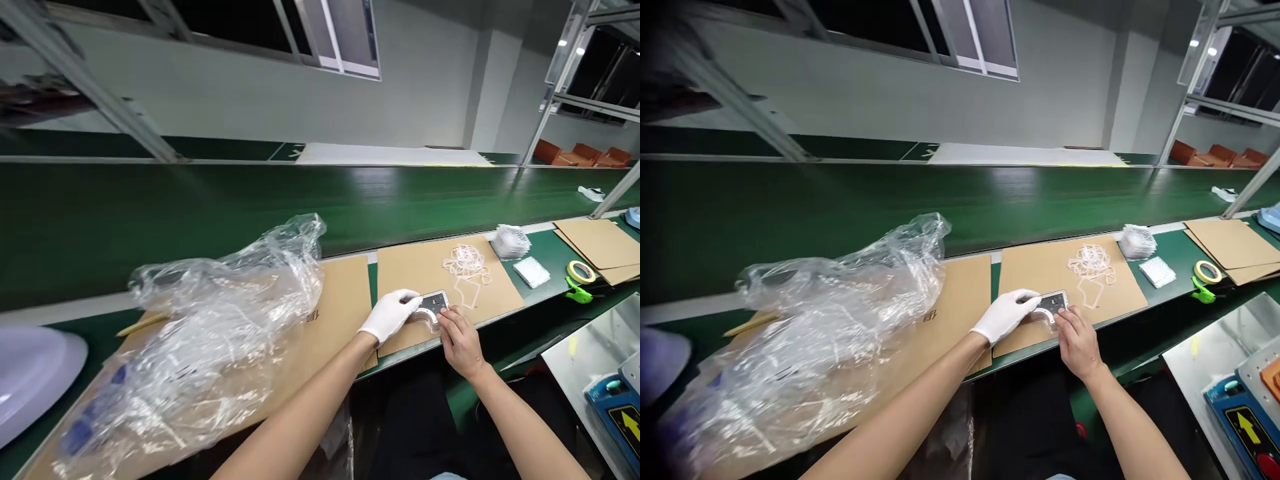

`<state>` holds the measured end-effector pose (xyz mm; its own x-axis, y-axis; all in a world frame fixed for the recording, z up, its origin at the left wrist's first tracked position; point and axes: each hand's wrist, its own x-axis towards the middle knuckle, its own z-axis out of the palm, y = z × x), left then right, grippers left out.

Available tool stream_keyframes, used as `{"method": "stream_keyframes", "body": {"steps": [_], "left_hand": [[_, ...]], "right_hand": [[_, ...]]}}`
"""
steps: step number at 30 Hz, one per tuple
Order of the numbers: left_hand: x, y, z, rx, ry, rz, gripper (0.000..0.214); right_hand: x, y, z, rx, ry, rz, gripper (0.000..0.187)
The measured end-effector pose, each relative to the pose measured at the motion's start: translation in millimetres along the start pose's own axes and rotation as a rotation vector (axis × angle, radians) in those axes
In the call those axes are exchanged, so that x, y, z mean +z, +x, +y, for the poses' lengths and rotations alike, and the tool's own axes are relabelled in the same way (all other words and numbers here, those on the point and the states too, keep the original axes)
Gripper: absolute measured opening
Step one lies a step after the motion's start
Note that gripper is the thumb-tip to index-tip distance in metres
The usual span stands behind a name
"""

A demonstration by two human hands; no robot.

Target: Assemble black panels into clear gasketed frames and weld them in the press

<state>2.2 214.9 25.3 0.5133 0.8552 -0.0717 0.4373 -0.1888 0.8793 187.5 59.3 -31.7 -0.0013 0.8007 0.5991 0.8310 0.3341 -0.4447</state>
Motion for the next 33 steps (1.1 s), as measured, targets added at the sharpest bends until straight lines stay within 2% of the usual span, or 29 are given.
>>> {"method": "stream_keyframes", "body": {"steps": [4, 12, 19, 24, 29, 31, 33], "left_hand": [[-1.0, -1, 2, 0.000, 0.082, -0.025, 0.044], [6.7, -5, -8, -0.067, 0.093, 0.043, 0.049], [7.9, -4, -12, -0.039, 0.141, 0.051, 0.050], [8.1, -13, -19, 0.008, 0.170, 0.086, 0.056], [-0.7, -22, -20, -0.044, -0.020, 0.041, 0.071], [-2.3, -26, -21, -0.029, -0.011, 0.033, 0.068], [-2.0, -32, -23, -0.017, 0.093, 0.059, 0.062]], "right_hand": [[-2, -2, -10, 0.018, -0.024, -0.005, 0.058], [7, -9, -17, 0.097, -0.022, 0.032, 0.059], [9, -11, -18, 0.109, -0.049, 0.035, 0.063], [1, -18, -23, 0.134, 0.045, 0.030, 0.063], [0, -17, -17, 0.246, 0.164, 0.088, 0.060], [0, -13, -17, 0.287, 0.172, 0.100, 0.062], [0, -11, -21, 0.310, 0.141, 0.101, 0.066]]}}
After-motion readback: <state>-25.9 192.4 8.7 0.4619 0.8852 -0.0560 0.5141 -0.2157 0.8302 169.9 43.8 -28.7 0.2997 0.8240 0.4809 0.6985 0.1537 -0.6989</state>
